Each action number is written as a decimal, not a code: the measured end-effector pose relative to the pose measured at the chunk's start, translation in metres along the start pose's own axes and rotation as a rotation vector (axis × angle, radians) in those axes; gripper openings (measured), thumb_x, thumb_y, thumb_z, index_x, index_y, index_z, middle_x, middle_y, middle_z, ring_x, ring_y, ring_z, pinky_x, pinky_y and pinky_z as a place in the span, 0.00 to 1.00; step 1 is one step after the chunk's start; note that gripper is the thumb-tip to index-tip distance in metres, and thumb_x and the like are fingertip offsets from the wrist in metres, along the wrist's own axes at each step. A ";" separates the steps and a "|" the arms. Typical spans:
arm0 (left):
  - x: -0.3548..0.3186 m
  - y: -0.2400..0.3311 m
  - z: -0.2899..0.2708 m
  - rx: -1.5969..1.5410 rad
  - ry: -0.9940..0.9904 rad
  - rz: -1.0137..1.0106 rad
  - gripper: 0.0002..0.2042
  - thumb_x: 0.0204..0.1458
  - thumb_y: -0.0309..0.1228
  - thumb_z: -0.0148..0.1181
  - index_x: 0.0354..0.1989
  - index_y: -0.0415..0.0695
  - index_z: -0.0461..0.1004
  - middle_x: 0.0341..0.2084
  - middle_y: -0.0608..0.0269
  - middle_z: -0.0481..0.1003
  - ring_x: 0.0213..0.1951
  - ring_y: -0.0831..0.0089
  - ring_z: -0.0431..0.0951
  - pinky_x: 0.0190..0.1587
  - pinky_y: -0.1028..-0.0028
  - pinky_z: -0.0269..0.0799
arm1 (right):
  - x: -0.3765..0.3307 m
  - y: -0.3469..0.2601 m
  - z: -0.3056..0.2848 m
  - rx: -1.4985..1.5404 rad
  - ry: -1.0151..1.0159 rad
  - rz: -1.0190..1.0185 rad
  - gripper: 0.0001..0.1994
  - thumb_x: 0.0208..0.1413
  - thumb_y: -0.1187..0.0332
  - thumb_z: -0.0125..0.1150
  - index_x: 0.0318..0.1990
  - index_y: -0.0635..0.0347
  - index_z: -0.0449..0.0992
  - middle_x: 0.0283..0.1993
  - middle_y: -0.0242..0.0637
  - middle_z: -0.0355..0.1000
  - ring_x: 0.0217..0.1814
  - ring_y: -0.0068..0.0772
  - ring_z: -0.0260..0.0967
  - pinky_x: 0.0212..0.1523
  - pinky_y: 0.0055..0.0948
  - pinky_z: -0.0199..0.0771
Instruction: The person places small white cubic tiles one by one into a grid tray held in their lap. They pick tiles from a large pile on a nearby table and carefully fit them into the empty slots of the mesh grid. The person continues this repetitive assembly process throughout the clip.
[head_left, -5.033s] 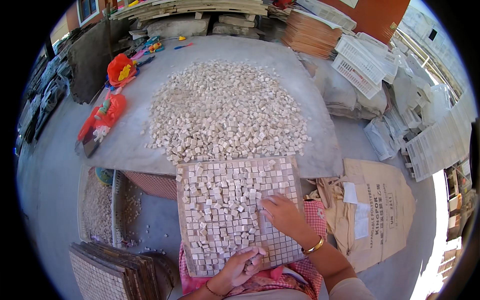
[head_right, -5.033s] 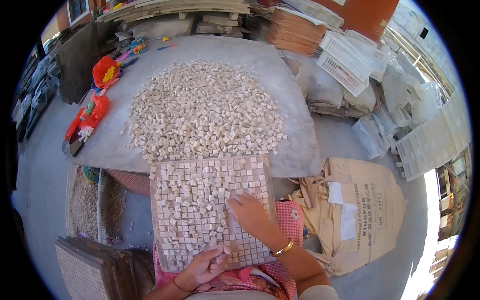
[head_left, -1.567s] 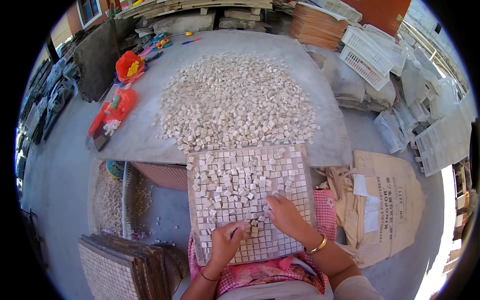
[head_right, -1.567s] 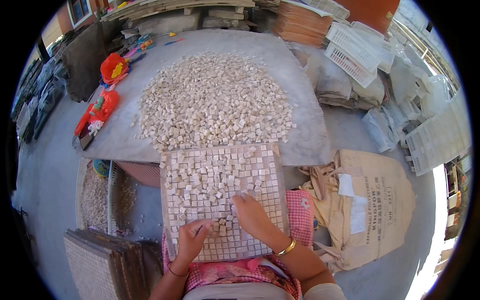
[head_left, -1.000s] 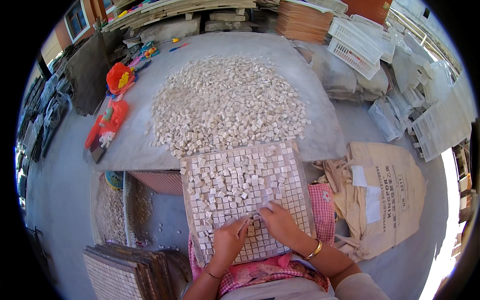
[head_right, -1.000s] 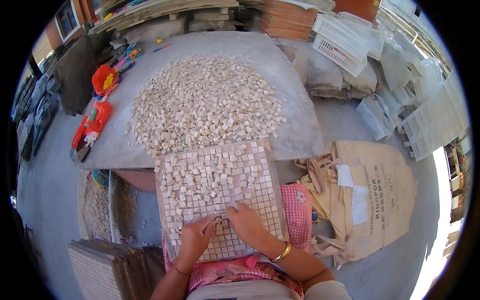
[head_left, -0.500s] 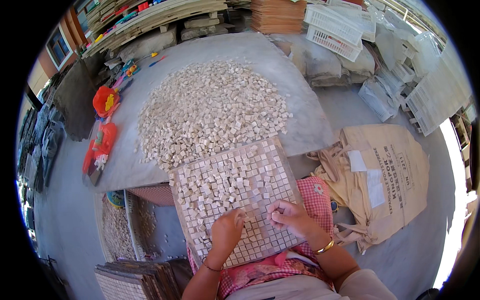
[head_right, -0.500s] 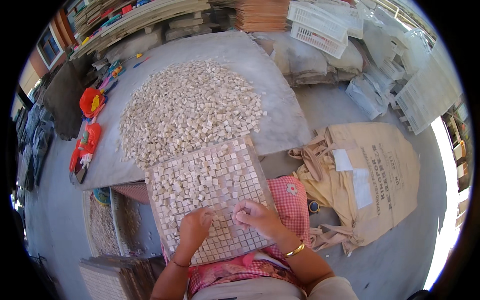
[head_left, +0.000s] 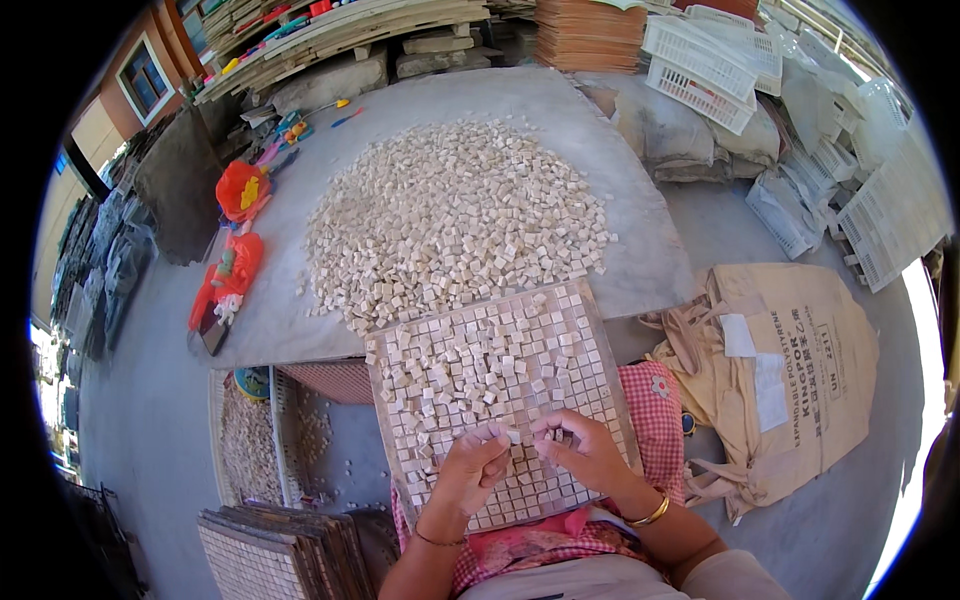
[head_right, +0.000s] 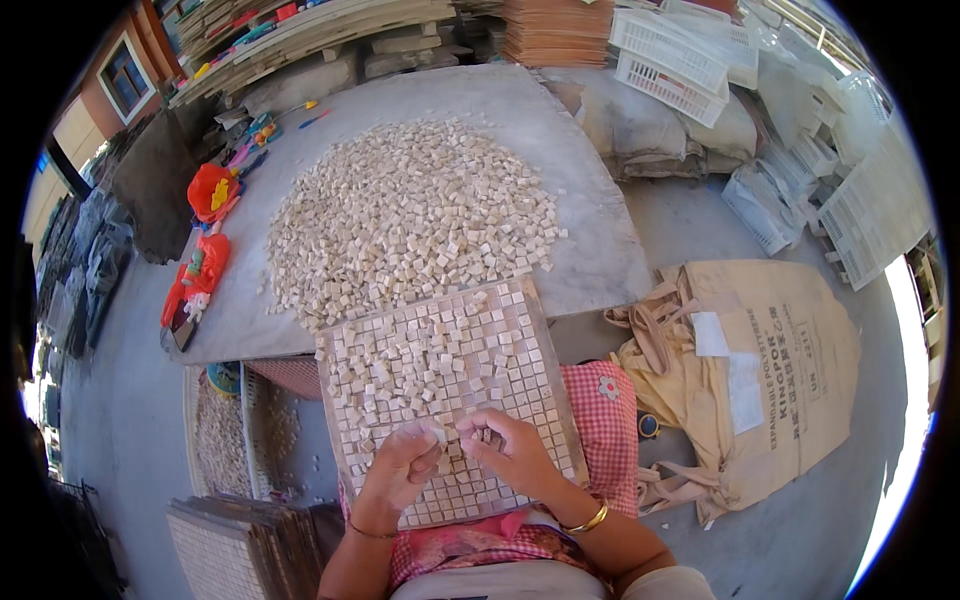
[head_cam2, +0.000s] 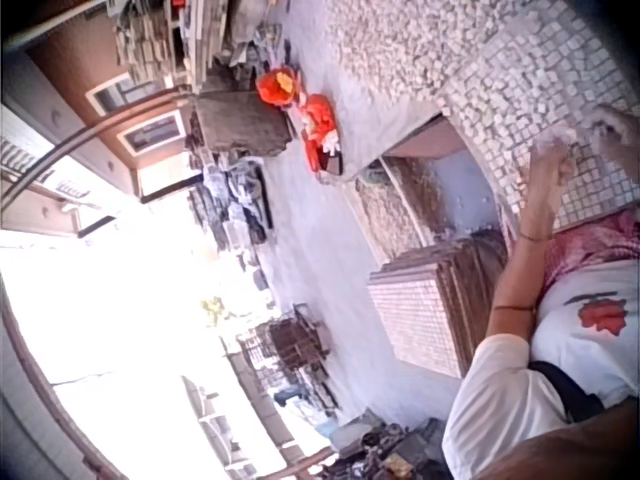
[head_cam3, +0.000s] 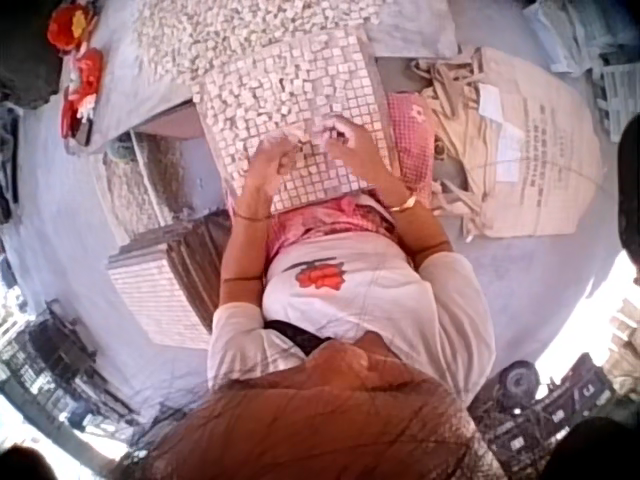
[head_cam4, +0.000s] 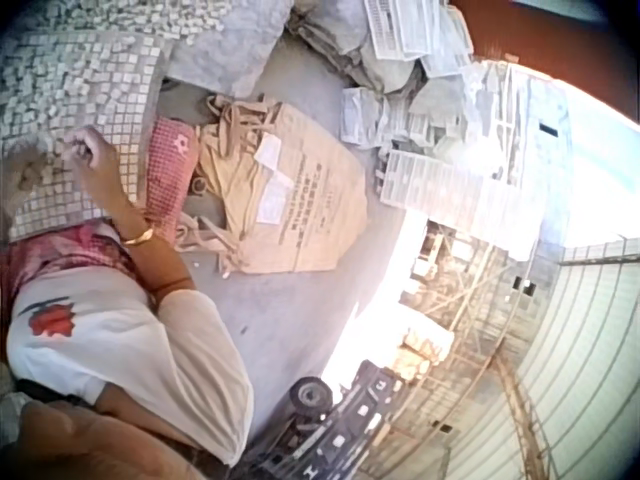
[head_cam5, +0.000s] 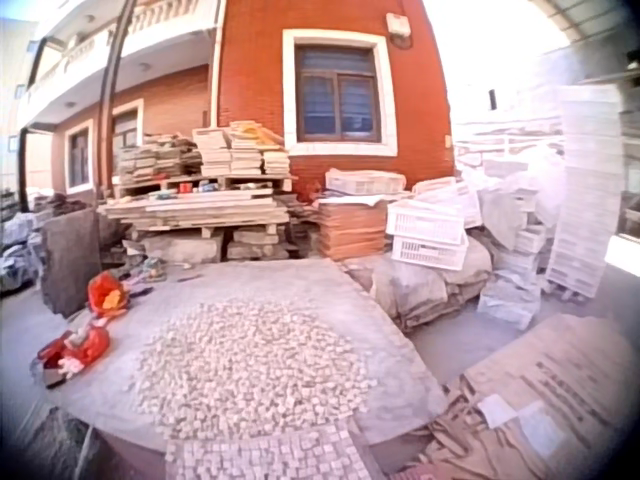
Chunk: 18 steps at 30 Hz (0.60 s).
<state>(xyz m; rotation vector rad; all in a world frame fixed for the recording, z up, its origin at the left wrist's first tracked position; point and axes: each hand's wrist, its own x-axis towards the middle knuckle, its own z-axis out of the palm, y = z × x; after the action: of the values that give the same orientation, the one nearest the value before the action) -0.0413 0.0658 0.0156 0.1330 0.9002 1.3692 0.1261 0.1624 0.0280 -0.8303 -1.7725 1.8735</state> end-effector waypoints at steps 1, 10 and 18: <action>-0.002 -0.002 0.005 0.027 0.002 0.000 0.06 0.54 0.30 0.56 0.35 0.41 0.69 0.15 0.74 0.63 0.14 0.87 0.56 0.14 0.86 0.47 | 0.002 -0.001 0.004 -0.026 0.002 -0.045 0.09 0.54 0.70 0.58 0.40 0.64 0.73 0.32 0.31 0.71 0.29 0.15 0.67 0.28 0.18 0.69; -0.032 -0.022 -0.010 -0.138 -0.122 0.001 0.09 0.58 0.35 0.50 0.33 0.43 0.67 0.19 0.70 0.63 0.15 0.86 0.57 0.13 0.87 0.49 | 0.007 -0.001 -0.001 -0.243 -0.113 -0.182 0.06 0.50 0.71 0.60 0.35 0.63 0.75 0.33 0.37 0.73 0.31 0.25 0.70 0.32 0.23 0.69; -0.060 -0.024 -0.052 -0.461 0.015 0.036 0.07 0.58 0.31 0.50 0.36 0.40 0.68 0.22 0.67 0.66 0.21 0.83 0.62 0.18 0.87 0.56 | 0.028 0.018 0.007 -0.744 -0.105 -0.302 0.06 0.48 0.72 0.57 0.35 0.62 0.73 0.34 0.42 0.71 0.38 0.46 0.68 0.38 0.37 0.69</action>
<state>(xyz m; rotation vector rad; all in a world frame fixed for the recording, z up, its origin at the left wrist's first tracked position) -0.0513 -0.0139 -0.0048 -0.2147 0.5767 1.5779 0.1027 0.1738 0.0063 -0.6425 -2.5400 1.0695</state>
